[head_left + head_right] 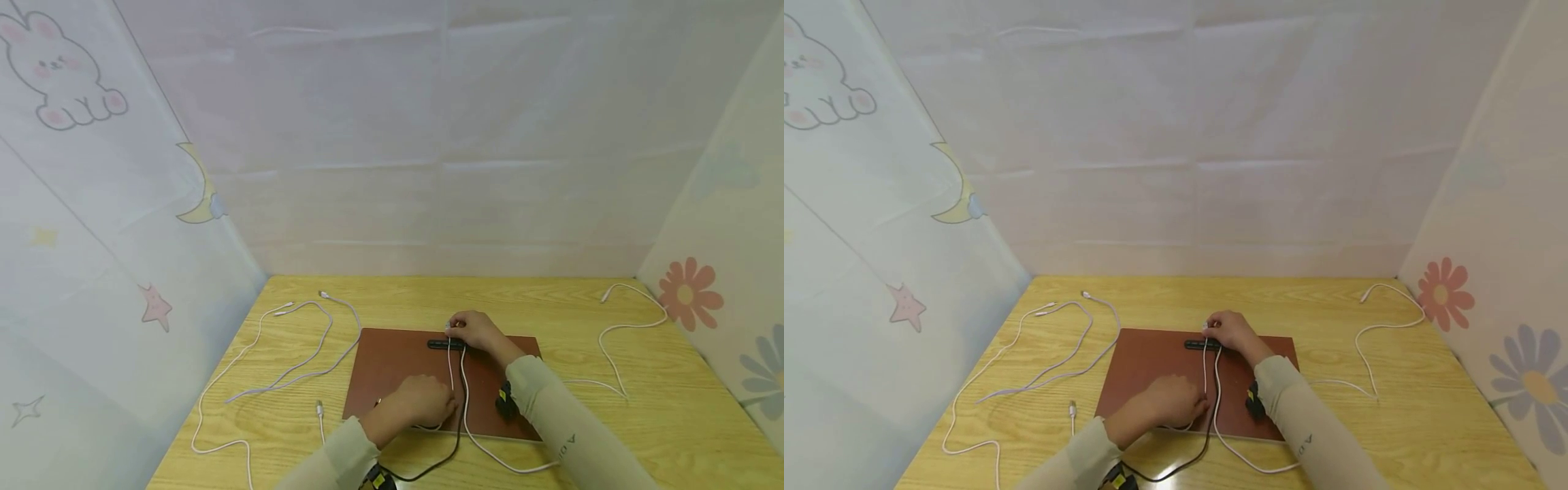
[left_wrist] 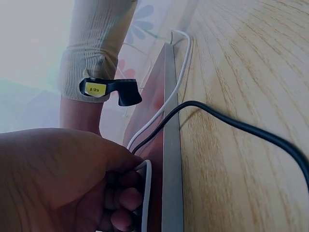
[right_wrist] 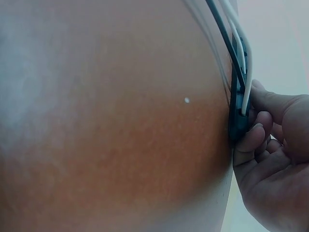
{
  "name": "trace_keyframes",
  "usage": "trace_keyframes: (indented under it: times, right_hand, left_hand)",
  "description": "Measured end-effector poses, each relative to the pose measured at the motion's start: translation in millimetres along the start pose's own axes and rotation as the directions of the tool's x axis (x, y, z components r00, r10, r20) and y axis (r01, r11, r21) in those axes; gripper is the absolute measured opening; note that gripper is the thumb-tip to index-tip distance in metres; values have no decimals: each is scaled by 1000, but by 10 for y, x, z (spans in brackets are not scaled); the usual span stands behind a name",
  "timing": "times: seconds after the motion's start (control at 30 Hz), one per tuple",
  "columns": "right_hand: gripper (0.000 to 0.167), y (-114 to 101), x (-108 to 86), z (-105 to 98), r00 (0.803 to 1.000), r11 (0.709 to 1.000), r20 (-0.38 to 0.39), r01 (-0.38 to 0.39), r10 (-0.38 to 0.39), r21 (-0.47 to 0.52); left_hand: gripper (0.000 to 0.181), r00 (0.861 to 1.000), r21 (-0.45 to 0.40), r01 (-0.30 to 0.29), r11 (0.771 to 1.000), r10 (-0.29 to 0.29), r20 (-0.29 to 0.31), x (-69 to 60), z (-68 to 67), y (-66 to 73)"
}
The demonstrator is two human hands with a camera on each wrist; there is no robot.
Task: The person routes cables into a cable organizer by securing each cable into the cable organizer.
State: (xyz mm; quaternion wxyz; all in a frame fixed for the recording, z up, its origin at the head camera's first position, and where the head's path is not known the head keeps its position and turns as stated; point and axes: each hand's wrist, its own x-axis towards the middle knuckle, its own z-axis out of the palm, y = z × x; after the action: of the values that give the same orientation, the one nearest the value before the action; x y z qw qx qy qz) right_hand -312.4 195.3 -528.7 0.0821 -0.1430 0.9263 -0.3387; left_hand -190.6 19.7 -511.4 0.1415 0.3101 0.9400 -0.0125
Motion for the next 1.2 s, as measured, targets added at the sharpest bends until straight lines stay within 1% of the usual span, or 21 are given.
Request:
trace_keyframes:
  times: [0.2, 0.37, 0.67, 0.77, 0.97, 1.1, 1.2]
  right_hand:
    - [13, -27, -17, -12, 1000, 1000, 14, -19, 19, 2]
    - [13, -29, -16, -17, 1000, 1000, 19, -21, 21, 1]
    - [14, -34, -4, -18, 999, 1000, 30, -21, 21, -2]
    - [14, -32, 0, -21, 999, 1000, 28, -18, 19, -5]
    - [13, -33, 1, -29, 1000, 1000, 28, -9, 9, -6]
    - [13, -41, -12, -34, 1000, 1000, 28, 1, 0, -9]
    - [14, -48, -19, -37, 1000, 1000, 28, 1, -1, -11]
  left_hand:
    - [39, 999, -15, 29, 999, -29, 20, -34, -43, 5]
    - [41, 1000, -26, 27, 999, -27, 11, -37, -33, -29]
    - [34, 1000, -54, -4, 999, 3, -11, -43, -35, -99]
    - [30, 1000, -60, -14, 998, 12, -29, -45, -34, -115]
    - [28, 997, -66, -33, 997, 28, -69, -49, -44, -176]
    - [22, 996, -85, -26, 996, 19, -84, -64, -67, -238]
    - [18, 996, -89, -8, 996, 0, -92, -94, -110, -293]
